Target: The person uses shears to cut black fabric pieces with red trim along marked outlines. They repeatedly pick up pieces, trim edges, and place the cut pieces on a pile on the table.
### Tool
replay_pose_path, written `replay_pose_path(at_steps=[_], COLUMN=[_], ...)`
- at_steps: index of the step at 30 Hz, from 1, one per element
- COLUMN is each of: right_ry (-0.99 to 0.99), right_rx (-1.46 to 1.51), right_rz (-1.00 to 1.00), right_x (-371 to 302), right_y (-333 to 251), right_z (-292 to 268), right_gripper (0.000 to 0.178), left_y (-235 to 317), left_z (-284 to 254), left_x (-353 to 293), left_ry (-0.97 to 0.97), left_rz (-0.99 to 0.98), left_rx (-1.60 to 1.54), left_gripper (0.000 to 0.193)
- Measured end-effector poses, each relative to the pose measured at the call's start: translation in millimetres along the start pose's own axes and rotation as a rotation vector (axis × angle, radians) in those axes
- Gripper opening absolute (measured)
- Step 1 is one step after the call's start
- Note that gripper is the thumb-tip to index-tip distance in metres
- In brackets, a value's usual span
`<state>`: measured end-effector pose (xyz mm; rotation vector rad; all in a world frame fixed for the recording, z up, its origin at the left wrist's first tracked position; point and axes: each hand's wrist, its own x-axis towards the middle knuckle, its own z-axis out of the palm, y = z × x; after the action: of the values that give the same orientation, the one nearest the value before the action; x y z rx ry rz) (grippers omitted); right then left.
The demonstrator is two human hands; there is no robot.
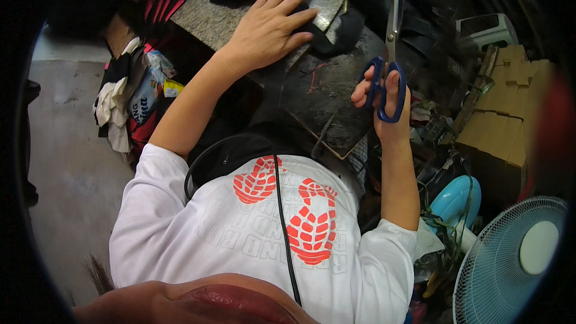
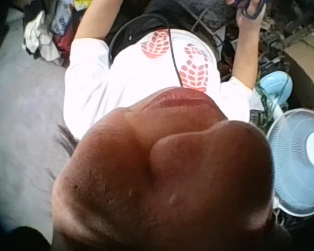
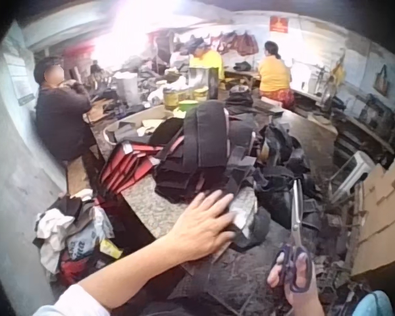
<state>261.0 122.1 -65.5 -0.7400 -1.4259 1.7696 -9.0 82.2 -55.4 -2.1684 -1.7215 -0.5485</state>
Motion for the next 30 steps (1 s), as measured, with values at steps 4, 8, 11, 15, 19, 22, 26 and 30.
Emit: replay_pose_path(at_steps=[4,8,11,15,19,22,26,30], right_ry=[0.114,0.217,0.157,0.071,0.125,0.262,0.328,0.214], right_rx=[0.027,0.061,0.045,-0.163,-0.367,-0.245,-0.315,-0.332], right_rz=[-0.056,-0.126,-0.109,-0.134,-0.243,-0.225,-0.259,-0.243], right_x=[6,17,24,54,112,146,165,131], right_y=[-7,-9,-10,-12,-11,-8,-8,-21], right_z=[-14,-25,-22,-18,-35,-59,-69,-52], right_gripper=[0.057,0.055,0.051,0.046,0.042,0.040,0.039,0.040], left_y=[-6,1,22,40,34,26,19,15], left_z=[2,-9,-5,21,36,30,13,3], left_x=[-2,25,57,80,83,83,83,72], left_ry=[-0.295,-0.170,0.192,-0.104,-0.205,-0.195,-0.216,-0.109], left_rz=[-0.078,-0.106,0.001,-0.081,-0.149,-0.244,-0.544,-0.738], left_rx=[0.021,0.010,0.031,0.055,-0.050,-0.260,-0.899,-1.460], left_gripper=[0.054,0.054,0.045,0.032,0.024,0.024,0.014,0.008])
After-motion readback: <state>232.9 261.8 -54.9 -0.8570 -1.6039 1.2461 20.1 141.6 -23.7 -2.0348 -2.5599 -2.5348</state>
